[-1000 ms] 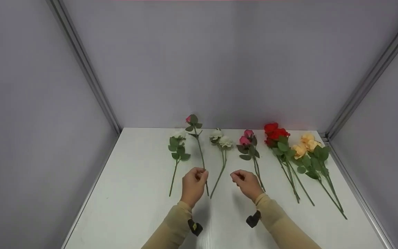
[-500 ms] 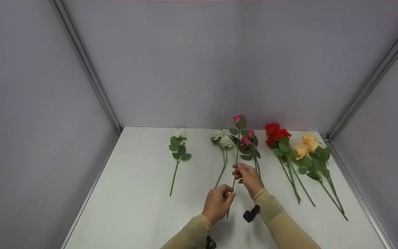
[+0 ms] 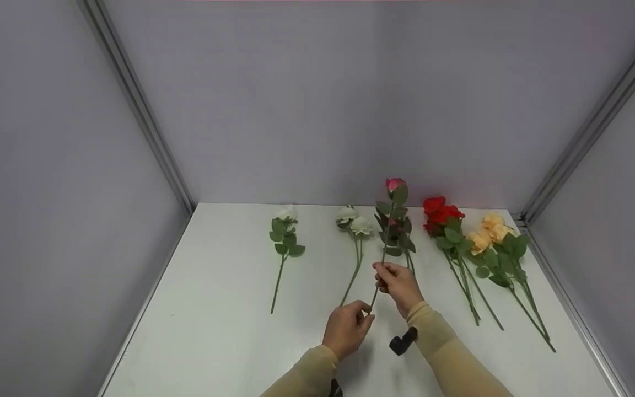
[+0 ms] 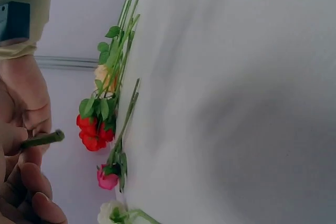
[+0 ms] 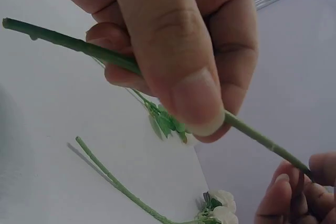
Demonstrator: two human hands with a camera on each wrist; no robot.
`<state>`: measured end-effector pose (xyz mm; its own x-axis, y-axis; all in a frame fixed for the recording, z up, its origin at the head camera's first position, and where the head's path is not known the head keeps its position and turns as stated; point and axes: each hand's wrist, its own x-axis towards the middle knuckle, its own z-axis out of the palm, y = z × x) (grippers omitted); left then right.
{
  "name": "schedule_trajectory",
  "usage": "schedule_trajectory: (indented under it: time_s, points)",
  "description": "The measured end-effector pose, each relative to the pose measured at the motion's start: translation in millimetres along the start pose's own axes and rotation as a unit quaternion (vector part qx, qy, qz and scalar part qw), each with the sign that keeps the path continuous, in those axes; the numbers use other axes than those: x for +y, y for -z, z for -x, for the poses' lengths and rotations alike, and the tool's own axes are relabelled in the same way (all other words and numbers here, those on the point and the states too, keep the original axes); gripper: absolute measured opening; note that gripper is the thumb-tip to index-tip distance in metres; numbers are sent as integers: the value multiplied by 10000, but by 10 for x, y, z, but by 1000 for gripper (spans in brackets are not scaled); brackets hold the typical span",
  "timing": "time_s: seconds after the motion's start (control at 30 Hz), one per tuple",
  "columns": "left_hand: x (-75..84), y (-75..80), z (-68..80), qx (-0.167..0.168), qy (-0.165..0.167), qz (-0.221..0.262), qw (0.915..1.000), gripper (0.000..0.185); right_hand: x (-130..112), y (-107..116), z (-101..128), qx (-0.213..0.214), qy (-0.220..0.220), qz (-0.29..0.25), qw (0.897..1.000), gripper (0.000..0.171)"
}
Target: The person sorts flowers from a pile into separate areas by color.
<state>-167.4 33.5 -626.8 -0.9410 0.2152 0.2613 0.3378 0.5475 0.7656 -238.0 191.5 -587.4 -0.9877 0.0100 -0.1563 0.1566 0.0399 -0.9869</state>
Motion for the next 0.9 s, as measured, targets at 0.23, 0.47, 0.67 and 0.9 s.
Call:
schedule_trajectory:
  time_s: [0.23, 0.47, 0.67, 0.9]
  points:
    - [-7, -2, -21, 49, 47, -29, 10000, 11, 16, 17, 2, 427, 167, -160, 9988, 22]
    - [-31, 32, -14, -181, 64, -107, 9998, 9, 45, 141, -15, 592, 326, 461, 9967, 21]
    - [-188, 132, 9, -243, -3, -127, 9996, 9, 94, 325, -65, 711, 325, 909, 9928, 24]
    - [-457, 362, 19, -19, 99, -228, 9997, 9, 204, 559, -126, 924, 133, 1414, 9855, 29]
